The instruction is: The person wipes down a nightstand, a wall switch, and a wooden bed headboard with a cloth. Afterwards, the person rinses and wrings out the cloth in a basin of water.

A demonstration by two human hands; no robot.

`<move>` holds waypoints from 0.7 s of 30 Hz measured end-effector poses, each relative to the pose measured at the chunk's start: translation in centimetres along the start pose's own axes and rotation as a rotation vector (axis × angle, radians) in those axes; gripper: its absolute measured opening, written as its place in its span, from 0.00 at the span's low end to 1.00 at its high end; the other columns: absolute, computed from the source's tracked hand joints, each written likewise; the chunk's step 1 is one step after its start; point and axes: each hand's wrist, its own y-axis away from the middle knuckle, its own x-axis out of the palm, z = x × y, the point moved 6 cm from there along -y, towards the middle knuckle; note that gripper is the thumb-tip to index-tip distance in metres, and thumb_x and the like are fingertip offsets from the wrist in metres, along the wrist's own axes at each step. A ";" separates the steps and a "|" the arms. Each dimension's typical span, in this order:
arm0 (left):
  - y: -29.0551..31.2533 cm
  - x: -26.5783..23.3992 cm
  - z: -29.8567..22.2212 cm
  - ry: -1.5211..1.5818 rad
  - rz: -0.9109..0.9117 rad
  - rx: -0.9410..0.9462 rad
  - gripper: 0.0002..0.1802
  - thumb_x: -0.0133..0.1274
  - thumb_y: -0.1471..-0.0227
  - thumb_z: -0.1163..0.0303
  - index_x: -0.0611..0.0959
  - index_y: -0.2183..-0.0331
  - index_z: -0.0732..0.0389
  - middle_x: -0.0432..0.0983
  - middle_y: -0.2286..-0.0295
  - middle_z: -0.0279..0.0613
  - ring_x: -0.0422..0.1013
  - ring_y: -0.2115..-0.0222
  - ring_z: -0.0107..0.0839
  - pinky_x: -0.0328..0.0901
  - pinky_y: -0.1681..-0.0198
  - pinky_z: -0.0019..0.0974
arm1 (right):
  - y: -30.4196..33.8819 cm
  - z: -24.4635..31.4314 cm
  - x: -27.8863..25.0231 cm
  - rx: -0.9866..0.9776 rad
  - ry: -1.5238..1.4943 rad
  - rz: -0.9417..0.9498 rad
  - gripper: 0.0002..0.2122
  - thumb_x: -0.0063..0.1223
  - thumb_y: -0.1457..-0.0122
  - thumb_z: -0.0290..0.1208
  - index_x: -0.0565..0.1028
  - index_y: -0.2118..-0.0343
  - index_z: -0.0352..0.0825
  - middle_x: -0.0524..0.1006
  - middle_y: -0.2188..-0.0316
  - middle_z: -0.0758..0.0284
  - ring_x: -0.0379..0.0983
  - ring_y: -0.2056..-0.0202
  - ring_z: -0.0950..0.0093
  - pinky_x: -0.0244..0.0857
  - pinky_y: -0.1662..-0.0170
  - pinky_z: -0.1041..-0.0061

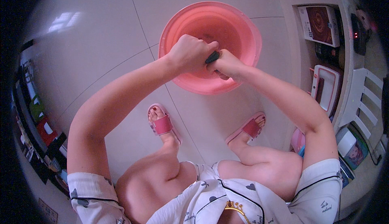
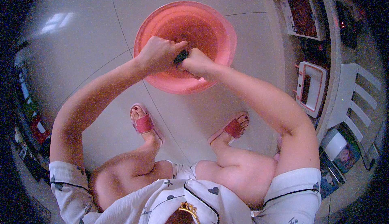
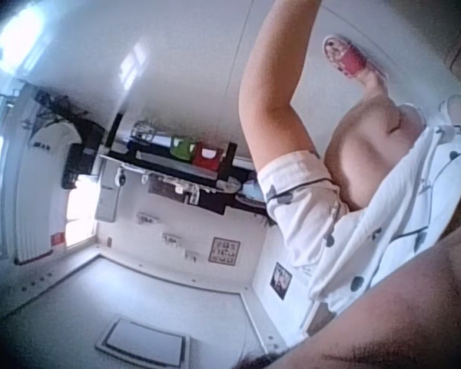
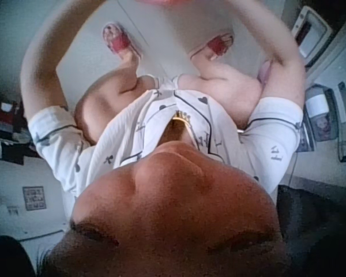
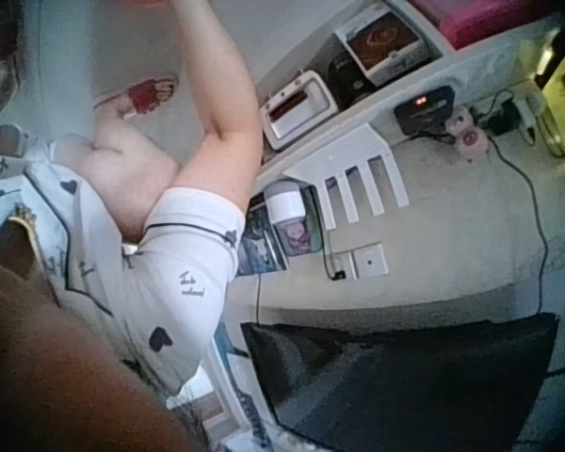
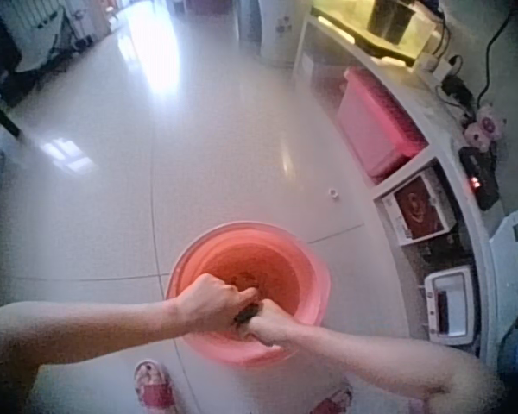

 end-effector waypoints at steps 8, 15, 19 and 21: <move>-0.2 0.2 0.9 -0.120 -0.048 0.138 0.15 0.53 0.55 0.62 0.73 0.63 0.52 0.78 0.78 0.39 0.77 0.76 0.38 0.69 0.77 0.41 | 1.0 0.5 1.7 0.111 -0.407 -0.007 0.06 0.47 0.56 0.19 0.66 0.76 0.38 0.56 0.87 0.77 0.48 0.88 0.85 0.37 0.85 0.80; 1.9 0.2 0.8 0.125 -0.010 -0.115 0.18 0.54 0.57 0.66 0.74 0.60 0.53 0.77 0.76 0.42 0.76 0.73 0.44 0.69 0.72 0.46 | 1.9 1.7 0.9 -0.179 0.008 0.008 0.12 0.49 0.55 0.21 0.68 0.64 0.34 0.67 0.80 0.69 0.62 0.84 0.78 0.54 0.81 0.77; 5.1 -1.0 1.2 0.273 -0.150 -0.212 0.22 0.59 0.64 0.69 0.76 0.61 0.55 0.74 0.64 0.47 0.71 0.62 0.46 0.66 0.61 0.48 | 4.1 2.5 -1.3 -0.537 0.388 -0.133 0.24 0.54 0.57 0.20 0.61 0.54 0.32 0.70 0.61 0.58 0.72 0.62 0.61 0.65 0.58 0.66; 6.3 -1.7 0.9 0.108 -0.240 -0.230 0.23 0.63 0.68 0.68 0.78 0.63 0.54 0.69 0.57 0.45 0.63 0.51 0.47 0.62 0.51 0.48 | 5.2 3.7 -1.9 -0.649 0.965 -0.461 0.26 0.56 0.57 0.20 0.62 0.52 0.32 0.73 0.62 0.51 0.72 0.57 0.57 0.66 0.54 0.63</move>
